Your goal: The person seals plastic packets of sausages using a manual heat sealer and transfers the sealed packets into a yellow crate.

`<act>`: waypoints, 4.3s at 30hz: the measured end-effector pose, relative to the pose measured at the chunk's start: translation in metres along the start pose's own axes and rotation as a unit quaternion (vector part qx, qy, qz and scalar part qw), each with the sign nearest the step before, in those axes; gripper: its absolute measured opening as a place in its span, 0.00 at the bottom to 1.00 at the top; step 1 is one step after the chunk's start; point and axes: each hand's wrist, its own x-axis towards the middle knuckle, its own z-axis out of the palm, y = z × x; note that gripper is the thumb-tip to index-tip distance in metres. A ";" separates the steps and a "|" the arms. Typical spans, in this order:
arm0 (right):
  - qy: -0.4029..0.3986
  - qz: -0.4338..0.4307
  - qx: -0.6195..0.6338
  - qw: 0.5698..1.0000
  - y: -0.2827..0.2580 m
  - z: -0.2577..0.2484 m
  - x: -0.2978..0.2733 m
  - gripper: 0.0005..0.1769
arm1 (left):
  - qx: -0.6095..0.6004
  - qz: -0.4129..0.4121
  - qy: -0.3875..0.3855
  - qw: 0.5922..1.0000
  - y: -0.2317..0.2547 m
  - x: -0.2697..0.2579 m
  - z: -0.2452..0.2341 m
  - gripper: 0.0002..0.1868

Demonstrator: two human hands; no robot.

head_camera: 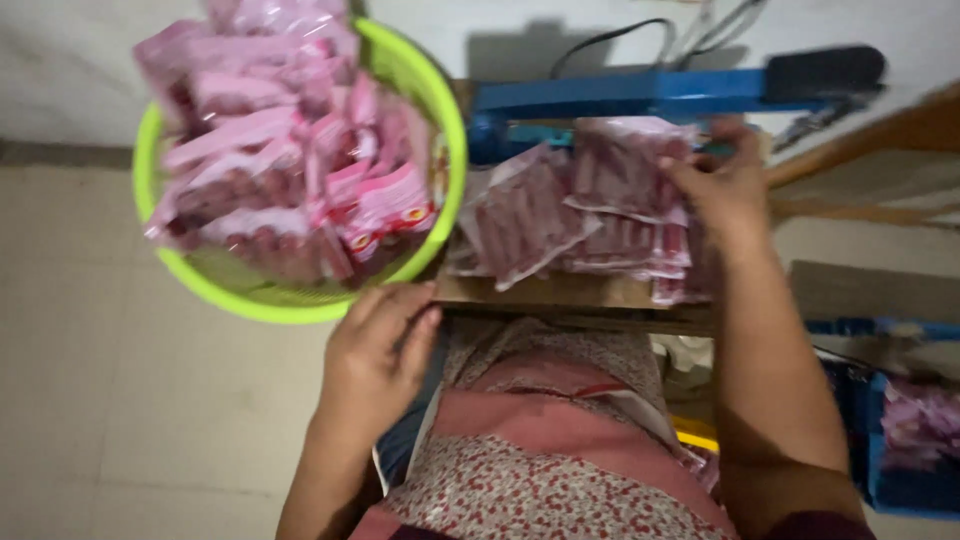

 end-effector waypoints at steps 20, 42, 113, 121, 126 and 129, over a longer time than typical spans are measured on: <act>-0.104 0.113 0.218 0.964 -0.044 -0.182 -0.101 0.34 | 0.067 -0.096 -0.011 0.993 -0.046 0.034 -0.010 0.22; 0.067 -0.117 -0.066 0.989 -0.035 -0.087 -0.129 0.43 | 0.323 0.024 0.123 0.938 -0.113 0.041 0.029 0.12; -0.102 -0.025 -0.103 0.989 -0.105 -0.009 -0.024 0.16 | 0.207 -0.148 -0.148 0.956 -0.014 0.152 0.203 0.15; -0.038 -0.183 -0.159 0.969 -0.067 0.013 0.001 0.26 | 0.195 -0.037 -0.079 0.977 -0.014 0.140 0.201 0.11; 0.019 -0.210 -0.244 0.947 -0.063 0.008 0.000 0.22 | 0.229 0.102 -0.053 0.967 -0.009 0.121 0.204 0.20; 0.023 -0.226 -0.244 0.943 -0.035 -0.004 0.009 0.26 | 0.272 0.088 -0.051 0.957 -0.013 0.120 0.207 0.26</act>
